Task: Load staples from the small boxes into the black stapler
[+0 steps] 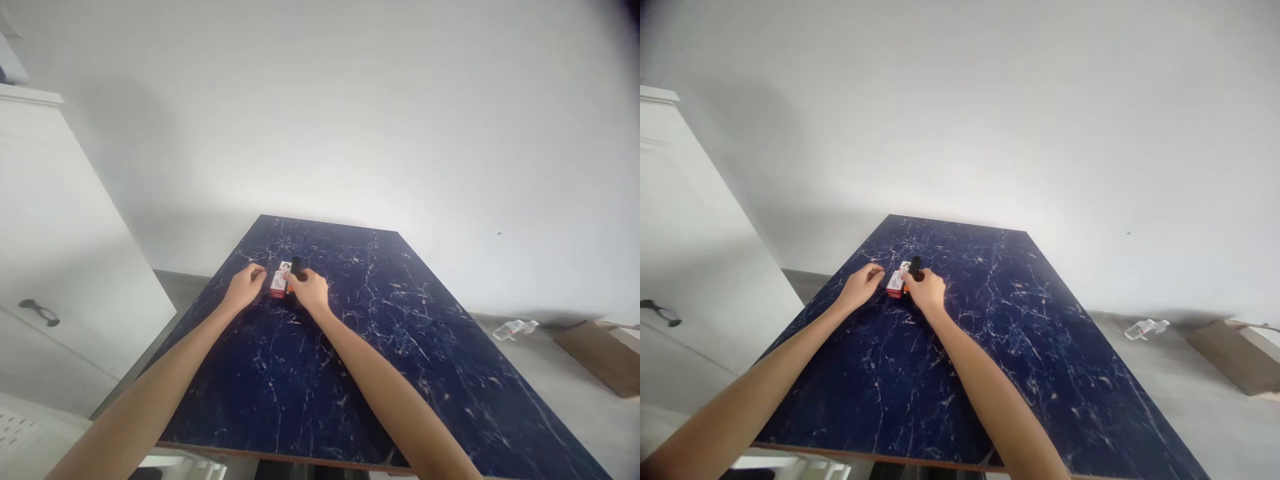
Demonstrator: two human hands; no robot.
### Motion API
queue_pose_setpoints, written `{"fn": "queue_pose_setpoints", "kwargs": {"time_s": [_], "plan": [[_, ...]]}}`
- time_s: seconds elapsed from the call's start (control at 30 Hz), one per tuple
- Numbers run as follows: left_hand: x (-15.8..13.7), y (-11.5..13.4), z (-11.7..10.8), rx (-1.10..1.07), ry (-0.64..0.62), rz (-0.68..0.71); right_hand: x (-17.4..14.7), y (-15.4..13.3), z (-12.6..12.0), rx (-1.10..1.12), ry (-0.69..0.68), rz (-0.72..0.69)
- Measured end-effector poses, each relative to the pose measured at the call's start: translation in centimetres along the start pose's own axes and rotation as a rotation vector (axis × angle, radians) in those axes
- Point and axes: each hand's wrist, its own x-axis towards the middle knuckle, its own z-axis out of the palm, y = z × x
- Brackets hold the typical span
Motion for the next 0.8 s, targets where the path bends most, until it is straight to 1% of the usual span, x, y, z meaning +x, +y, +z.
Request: {"fn": "queue_pose_setpoints", "kwargs": {"time_s": [0.07, 0.13, 0.17, 0.23, 0.27, 0.3, 0.33, 0.4, 0.5, 0.6, 0.7, 0.8], "plan": [[0.3, -0.3, -0.4, -0.013, 0.065, -0.076, 0.2, -1.5, 2.3, 0.043, 0.034, -0.017], [0.6, -0.6, -1.1, -0.041, 0.098, -0.123, 1.3, -1.6, 3.3, 0.087, 0.088, -0.031], [0.8, -0.9, -1.6, -0.058, 0.082, -0.12, 2.1, -1.3, 3.5, 0.106, 0.104, -0.03], [1.0, -1.5, -2.6, -0.078, -0.022, -0.073, 4.2, 0.0, 3.5, 0.143, 0.102, -0.014], [1.0, -1.7, -3.1, -0.072, -0.101, -0.044, 5.3, 0.7, 3.4, 0.166, 0.082, 0.003], [1.0, -2.0, -3.5, -0.056, -0.183, -0.017, 6.2, 1.4, 3.4, 0.224, 0.033, 0.021], [0.9, -2.1, -3.7, -0.03, -0.254, 0.005, 7.0, 2.0, 3.4, 0.264, -0.01, 0.011], [0.7, -2.2, -3.9, 0.023, -0.335, 0.038, 7.9, 2.7, 3.7, 0.315, -0.095, -0.04], [0.5, -1.8, -3.6, 0.056, -0.346, 0.069, 8.4, 3.0, 4.1, 0.352, -0.204, -0.132], [0.5, -1.3, -3.3, 0.055, -0.346, 0.082, 9.0, 3.1, 4.2, 0.385, -0.281, -0.155], [0.5, -1.3, -3.2, 0.038, -0.372, 0.067, 10.2, 3.6, 4.1, 0.344, -0.298, -0.171], [0.4, -1.5, -3.2, 0.012, -0.391, 0.022, 11.1, 3.9, 3.8, 0.326, -0.303, -0.189]]}}
